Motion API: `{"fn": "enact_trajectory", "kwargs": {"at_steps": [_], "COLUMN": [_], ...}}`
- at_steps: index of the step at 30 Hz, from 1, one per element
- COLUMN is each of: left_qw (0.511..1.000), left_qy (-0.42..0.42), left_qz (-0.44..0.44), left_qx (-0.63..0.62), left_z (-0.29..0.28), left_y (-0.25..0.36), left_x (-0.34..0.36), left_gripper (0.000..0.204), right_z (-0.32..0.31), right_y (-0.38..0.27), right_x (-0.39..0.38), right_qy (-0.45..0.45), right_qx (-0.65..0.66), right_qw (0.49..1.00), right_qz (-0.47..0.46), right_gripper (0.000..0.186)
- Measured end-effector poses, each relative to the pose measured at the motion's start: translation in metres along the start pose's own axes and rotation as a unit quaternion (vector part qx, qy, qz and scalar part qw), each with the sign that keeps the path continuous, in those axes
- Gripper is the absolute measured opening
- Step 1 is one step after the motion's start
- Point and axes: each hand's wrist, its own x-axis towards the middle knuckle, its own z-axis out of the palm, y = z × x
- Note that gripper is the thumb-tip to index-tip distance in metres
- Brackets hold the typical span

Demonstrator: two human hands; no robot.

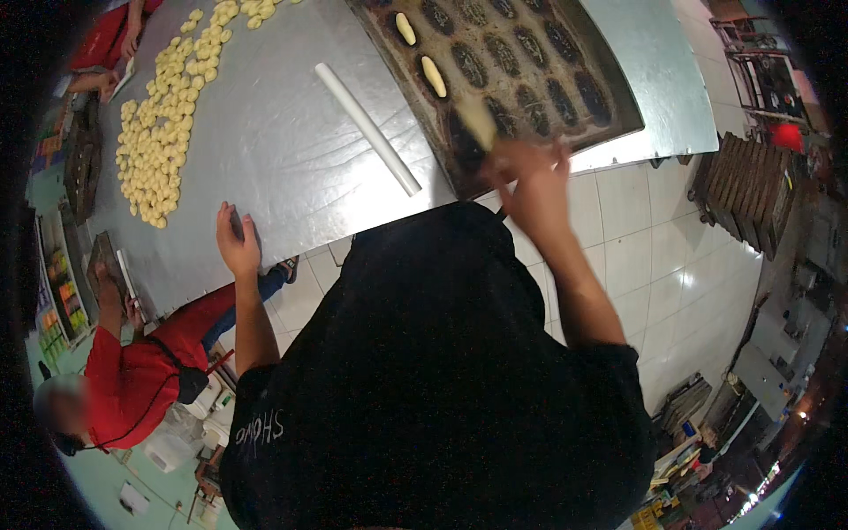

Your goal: The person places a baking tray on a table, then takes pieces of dough, flattens them using a rolling pin and by hand, rolls them into elongated shapes, and places them onto the baking tray.

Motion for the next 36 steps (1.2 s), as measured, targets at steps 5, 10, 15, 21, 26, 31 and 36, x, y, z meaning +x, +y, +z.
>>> {"fn": "enact_trajectory", "kwargs": {"at_steps": [5, 10, 15, 21, 26, 31, 36], "left_qw": [0.999, 0.999, 0.999, 1.0, 0.999, 0.952, 0.959], "left_qy": [-0.004, -0.01, -0.011, 0.017, 0.032, 0.021, 0.209], "left_qz": [-0.029, -0.03, -0.029, -0.005, 0.022, -0.2, -0.175], "left_qx": [-0.038, -0.042, -0.013, 0.006, 0.003, -0.232, -0.082], "left_z": [0.006, 0.014, 0.003, -0.011, -0.032, -0.061, -0.089], "left_y": [0.011, 0.017, 0.013, -0.01, -0.036, -0.08, -0.189], "left_x": [-0.002, -0.001, 0.001, 0.003, 0.003, 0.011, 0.073], "left_gripper": [0.037, 0.037, 0.036, 0.037, 0.035, 0.027, 0.025], "right_z": [0.003, 0.028, 0.048, 0.06, 0.042, 0.042, 0.103], "right_y": [0.014, 0.02, 0.006, -0.022, -0.055, -0.144, -0.211], "right_x": [0.018, 0.057, 0.069, 0.073, 0.065, 0.09, 0.109], "right_qy": [0.006, -0.17, -0.306, -0.318, -0.206, 0.036, -0.121], "right_qx": [0.163, 0.011, -0.07, -0.089, -0.13, 0.198, 0.172], "right_qw": [0.98, 0.969, 0.928, 0.914, 0.946, 0.958, 0.974], "right_qz": [0.116, 0.179, 0.2, 0.234, 0.214, 0.203, 0.085], "right_gripper": [0.019, 0.037, 0.033, 0.037, 0.056, 0.035, 0.05]}}
